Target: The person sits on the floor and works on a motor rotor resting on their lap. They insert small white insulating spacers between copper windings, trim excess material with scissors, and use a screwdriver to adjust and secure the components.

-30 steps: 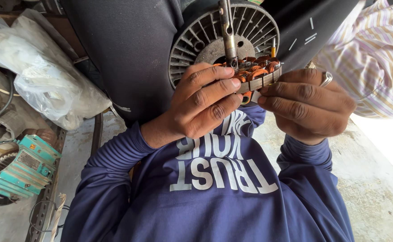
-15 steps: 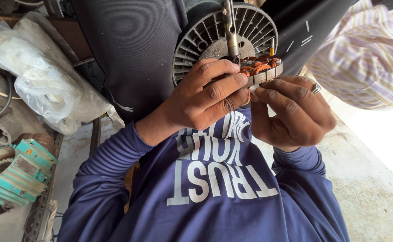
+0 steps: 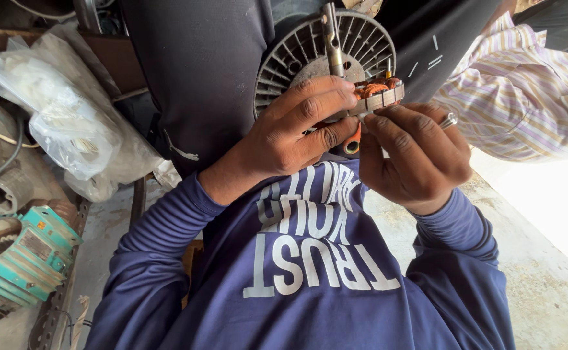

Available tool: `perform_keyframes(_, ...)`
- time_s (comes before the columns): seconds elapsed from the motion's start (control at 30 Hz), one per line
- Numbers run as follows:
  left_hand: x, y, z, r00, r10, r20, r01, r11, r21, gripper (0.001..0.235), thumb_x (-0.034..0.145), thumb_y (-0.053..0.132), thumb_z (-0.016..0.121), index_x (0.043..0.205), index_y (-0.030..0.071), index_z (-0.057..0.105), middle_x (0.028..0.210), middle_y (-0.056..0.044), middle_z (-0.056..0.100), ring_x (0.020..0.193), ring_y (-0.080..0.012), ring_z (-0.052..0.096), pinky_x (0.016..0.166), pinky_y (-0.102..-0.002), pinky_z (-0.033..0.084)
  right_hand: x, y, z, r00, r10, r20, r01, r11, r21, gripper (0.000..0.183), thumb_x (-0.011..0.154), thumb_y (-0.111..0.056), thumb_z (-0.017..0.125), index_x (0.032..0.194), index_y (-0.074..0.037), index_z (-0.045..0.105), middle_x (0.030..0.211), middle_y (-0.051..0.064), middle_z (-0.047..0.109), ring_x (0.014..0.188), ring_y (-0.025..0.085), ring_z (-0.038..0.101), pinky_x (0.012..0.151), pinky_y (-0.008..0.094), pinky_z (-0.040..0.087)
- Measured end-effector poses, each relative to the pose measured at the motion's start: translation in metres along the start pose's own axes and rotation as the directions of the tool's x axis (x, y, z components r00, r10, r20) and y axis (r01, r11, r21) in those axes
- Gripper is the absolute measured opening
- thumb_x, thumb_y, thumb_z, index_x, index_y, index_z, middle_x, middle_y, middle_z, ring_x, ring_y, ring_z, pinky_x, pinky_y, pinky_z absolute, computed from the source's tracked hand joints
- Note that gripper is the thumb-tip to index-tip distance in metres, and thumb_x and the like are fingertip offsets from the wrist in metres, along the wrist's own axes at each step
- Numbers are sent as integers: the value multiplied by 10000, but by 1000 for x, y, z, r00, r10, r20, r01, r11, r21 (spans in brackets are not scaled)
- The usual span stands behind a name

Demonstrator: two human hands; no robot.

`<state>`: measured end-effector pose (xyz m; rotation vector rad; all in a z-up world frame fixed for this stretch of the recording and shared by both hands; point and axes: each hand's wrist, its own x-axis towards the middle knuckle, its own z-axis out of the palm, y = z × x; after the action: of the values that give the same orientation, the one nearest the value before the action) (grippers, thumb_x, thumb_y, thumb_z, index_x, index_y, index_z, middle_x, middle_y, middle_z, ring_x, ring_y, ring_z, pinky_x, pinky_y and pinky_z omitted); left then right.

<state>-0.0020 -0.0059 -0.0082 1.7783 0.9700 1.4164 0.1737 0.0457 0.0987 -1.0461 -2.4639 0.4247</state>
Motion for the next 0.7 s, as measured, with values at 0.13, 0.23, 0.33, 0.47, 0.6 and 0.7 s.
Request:
perform_keyframes(0.13,2,5,-3,1000,-15,-10,15,1000,21,191,1001,-3,776,1189,22,751,1295,-112,576,1299,-294,601,1099,-382,597,2,0,-2,999,-35,39,37,999,-36,96,892,101,784,978,70,756,891,177,731,772,261,737,653,310,573)
perform_keyframes(0.23,5,9,-3,996,-58,-73,57,998,-19,259,964,3,787,1212,28,716,1229,-116,623,1218,-306,677,1056,-376,634,1,-1,-1,998,-60,34,61,998,-29,110,896,117,766,998,81,745,896,172,718,788,268,737,685,326,596)
perform_keyframes(0.33,14,15,-2,963,-208,-171,180,970,-164,388,902,39,824,1254,24,662,1142,-115,687,1033,-243,749,896,-310,648,2,-2,-3,997,-53,58,56,997,-52,128,881,118,772,1002,84,748,889,170,719,781,274,738,677,324,589)
perform_keyframes(0.47,28,19,-12,905,-403,-133,346,882,-319,525,925,21,783,1405,65,575,1163,-76,710,977,-142,768,829,-239,688,3,-2,-8,994,-21,107,24,999,-22,151,904,105,806,1041,74,749,927,171,723,830,287,744,735,331,609)
perform_keyframes(0.6,44,24,-19,848,-525,-71,461,797,-391,374,825,12,823,1151,14,640,958,-69,695,825,-125,707,700,-251,612,3,4,-11,993,-16,119,15,1000,9,162,887,113,822,1028,64,760,916,166,725,836,288,748,716,332,596)
perform_keyframes(0.7,55,25,-22,838,-545,-30,493,779,-388,251,783,-10,848,826,20,603,782,-41,632,707,-107,651,589,-248,524,4,7,-11,992,-7,125,-3,997,81,157,891,120,819,1027,65,763,921,165,724,842,278,746,725,328,602)
